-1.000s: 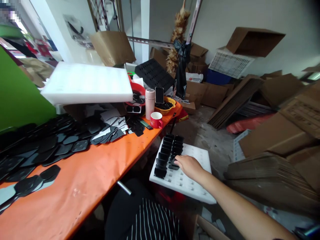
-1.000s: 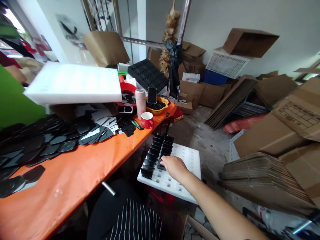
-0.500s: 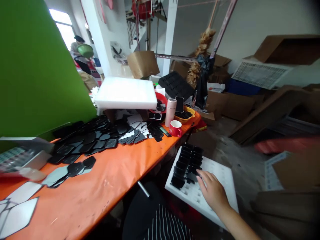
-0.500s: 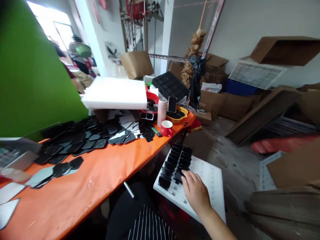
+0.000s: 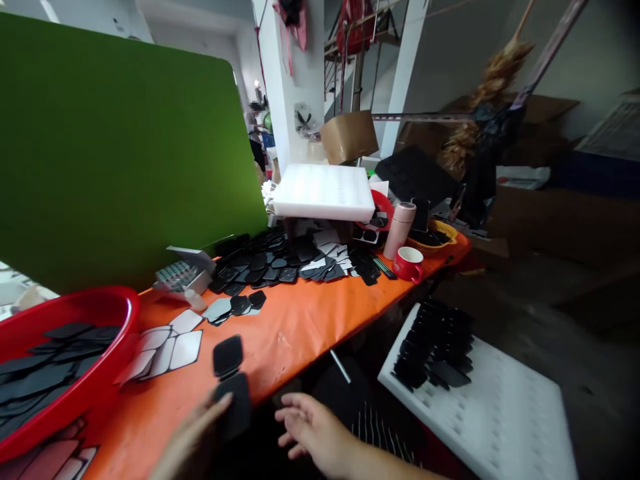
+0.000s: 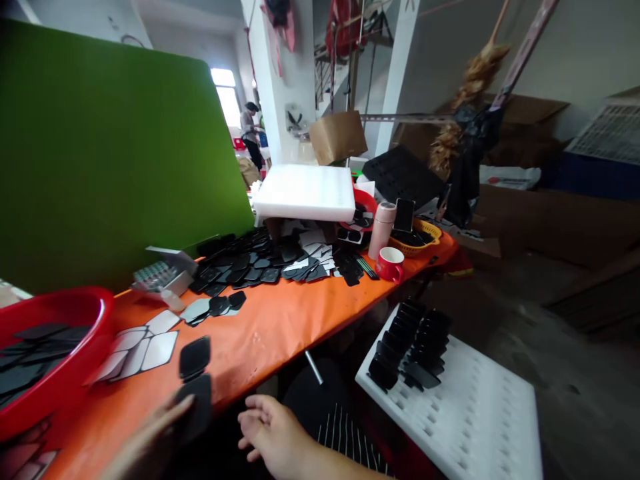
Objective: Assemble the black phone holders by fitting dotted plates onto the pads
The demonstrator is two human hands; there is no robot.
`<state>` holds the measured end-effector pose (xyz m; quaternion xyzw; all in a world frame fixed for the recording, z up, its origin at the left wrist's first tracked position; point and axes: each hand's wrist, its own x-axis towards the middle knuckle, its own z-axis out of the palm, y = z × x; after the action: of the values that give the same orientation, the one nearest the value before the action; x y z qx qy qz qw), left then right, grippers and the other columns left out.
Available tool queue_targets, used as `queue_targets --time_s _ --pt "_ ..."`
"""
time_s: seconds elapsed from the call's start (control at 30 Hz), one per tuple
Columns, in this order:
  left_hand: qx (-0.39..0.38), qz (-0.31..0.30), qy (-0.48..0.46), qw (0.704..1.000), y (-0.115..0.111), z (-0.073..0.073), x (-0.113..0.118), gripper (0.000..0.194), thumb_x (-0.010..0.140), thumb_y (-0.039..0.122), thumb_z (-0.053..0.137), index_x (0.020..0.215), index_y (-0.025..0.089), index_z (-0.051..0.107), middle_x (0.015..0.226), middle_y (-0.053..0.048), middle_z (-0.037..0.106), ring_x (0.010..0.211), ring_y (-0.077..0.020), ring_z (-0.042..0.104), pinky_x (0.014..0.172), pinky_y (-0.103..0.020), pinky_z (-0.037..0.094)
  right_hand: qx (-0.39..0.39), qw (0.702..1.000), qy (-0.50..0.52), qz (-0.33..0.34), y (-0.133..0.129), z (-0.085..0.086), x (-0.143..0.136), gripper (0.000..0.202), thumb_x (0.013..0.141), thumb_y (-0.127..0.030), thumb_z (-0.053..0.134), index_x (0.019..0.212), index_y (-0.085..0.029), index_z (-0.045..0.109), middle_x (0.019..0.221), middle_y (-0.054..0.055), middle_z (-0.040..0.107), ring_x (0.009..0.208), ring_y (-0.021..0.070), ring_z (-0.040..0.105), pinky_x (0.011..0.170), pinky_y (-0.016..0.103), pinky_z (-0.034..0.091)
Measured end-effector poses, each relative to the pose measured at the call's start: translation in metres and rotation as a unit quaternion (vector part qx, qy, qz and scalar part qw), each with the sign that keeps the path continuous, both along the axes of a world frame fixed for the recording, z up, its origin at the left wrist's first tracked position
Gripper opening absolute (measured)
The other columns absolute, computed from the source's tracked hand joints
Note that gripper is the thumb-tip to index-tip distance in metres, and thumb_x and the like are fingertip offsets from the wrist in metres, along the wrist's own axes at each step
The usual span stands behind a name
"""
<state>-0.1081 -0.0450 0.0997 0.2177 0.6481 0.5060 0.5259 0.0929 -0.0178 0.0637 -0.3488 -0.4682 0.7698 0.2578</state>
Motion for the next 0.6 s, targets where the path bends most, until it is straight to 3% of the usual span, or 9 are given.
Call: queue_targets --time_s 0.03,0.1,0.17,0.23,0.3,0.4,0.47,0.5,0.6 --pt "0.012 -0.041 -0.047 0.998 0.005 -0.007 0.019 0.035 0.064 0.034 0.065 0.096 0.018 0.060 0.088 -0.004 0.067 0.089 -0.0254 0.060 0.073 -0.033 0.047 -0.028 0.999 0.022 -0.018 -0.001 -0.001 -0.004 0.051 0.072 -0.049 0.055 0.111 -0.018 0.048 0.103 0.010 0.056 0.070 0.0140 0.059 0.055 0.025 0.045" --pt "0.034 -0.059 -0.050 0.996 0.016 -0.019 0.059 0.033 0.067 0.034 0.064 0.095 0.018 0.059 0.090 -0.004 0.067 0.091 -0.0229 0.058 0.072 -0.029 0.046 -0.040 0.994 0.019 -0.100 0.001 0.000 0.001 0.050 0.072 -0.051 0.054 0.108 -0.016 0.050 0.093 0.007 0.058 0.060 0.0102 0.057 0.050 0.022 0.043" --pt "0.045 -0.116 -0.035 0.992 0.025 -0.026 0.094 0.034 0.068 0.036 0.062 0.095 0.016 0.059 0.087 -0.005 0.067 0.084 -0.0223 0.060 0.069 -0.028 0.046 -0.021 0.980 -0.045 -0.193 0.006 0.003 0.024 0.045 0.075 -0.052 0.048 0.100 -0.014 0.053 0.067 0.001 0.056 0.046 0.0077 0.050 0.043 0.020 0.038" --pt "0.047 -0.212 -0.017 0.976 0.032 -0.029 0.121 0.031 0.067 0.038 0.063 0.086 0.013 0.063 0.078 -0.006 0.068 0.075 -0.0224 0.061 0.066 -0.029 0.046 0.043 0.956 -0.130 -0.261 0.011 0.011 0.064 0.041 0.079 -0.051 0.043 0.092 -0.015 0.056 0.055 -0.002 0.052 0.044 0.0087 0.047 0.044 0.020 0.038" --pt "0.056 -0.337 -0.029 0.939 0.037 -0.032 0.141 0.028 0.067 0.037 0.064 0.081 0.012 0.066 0.076 -0.007 0.068 0.077 -0.0236 0.061 0.071 -0.030 0.046 0.155 0.912 -0.216 -0.311 0.013 0.025 0.115 0.035 0.080 -0.048 0.043 0.083 -0.016 0.058 0.063 0.001 0.056 0.057 0.0121 0.053 0.055 0.023 0.042" --pt "0.073 -0.480 -0.066 0.872 0.040 -0.039 0.160 0.031 0.067 0.033 0.064 0.093 0.016 0.065 0.093 -0.008 0.068 0.092 -0.0250 0.059 0.083 -0.033 0.042 0.284 0.807 -0.370 -0.362 0.011 0.056 0.195 0.029 0.081 -0.043 0.043 0.078 -0.018 0.058 0.076 0.004 0.061 0.072 0.0166 0.055 0.065 0.026 0.041" --pt "0.066 -0.501 -0.054 0.861 0.039 -0.048 0.165 0.034 0.067 0.034 0.065 0.097 0.018 0.064 0.097 -0.008 0.067 0.095 -0.0249 0.058 0.086 -0.034 0.041 0.358 0.717 -0.489 -0.344 0.011 0.075 0.238 0.028 0.083 -0.041 0.042 0.075 -0.019 0.059 0.075 0.004 0.061 0.072 0.0174 0.054 0.067 0.027 0.039" --pt "0.056 -0.497 -0.042 0.865 0.039 -0.053 0.165 0.034 0.066 0.035 0.064 0.096 0.018 0.064 0.097 -0.009 0.067 0.095 -0.0251 0.058 0.086 -0.034 0.041 0.388 0.682 -0.541 -0.302 0.012 0.081 0.253 0.029 0.084 -0.039 0.040 0.073 -0.020 0.059 0.074 0.004 0.061 0.073 0.0177 0.054 0.069 0.028 0.038" --pt "0.029 -0.473 -0.011 0.880 0.037 -0.069 0.157 0.034 0.066 0.037 0.064 0.093 0.018 0.065 0.099 -0.009 0.066 0.097 -0.0258 0.057 0.089 -0.035 0.040 0.445 0.614 -0.632 -0.160 0.026 0.079 0.275 0.030 0.086 -0.035 0.037 0.075 -0.020 0.061 0.076 0.004 0.062 0.076 0.0179 0.052 0.070 0.028 0.035"
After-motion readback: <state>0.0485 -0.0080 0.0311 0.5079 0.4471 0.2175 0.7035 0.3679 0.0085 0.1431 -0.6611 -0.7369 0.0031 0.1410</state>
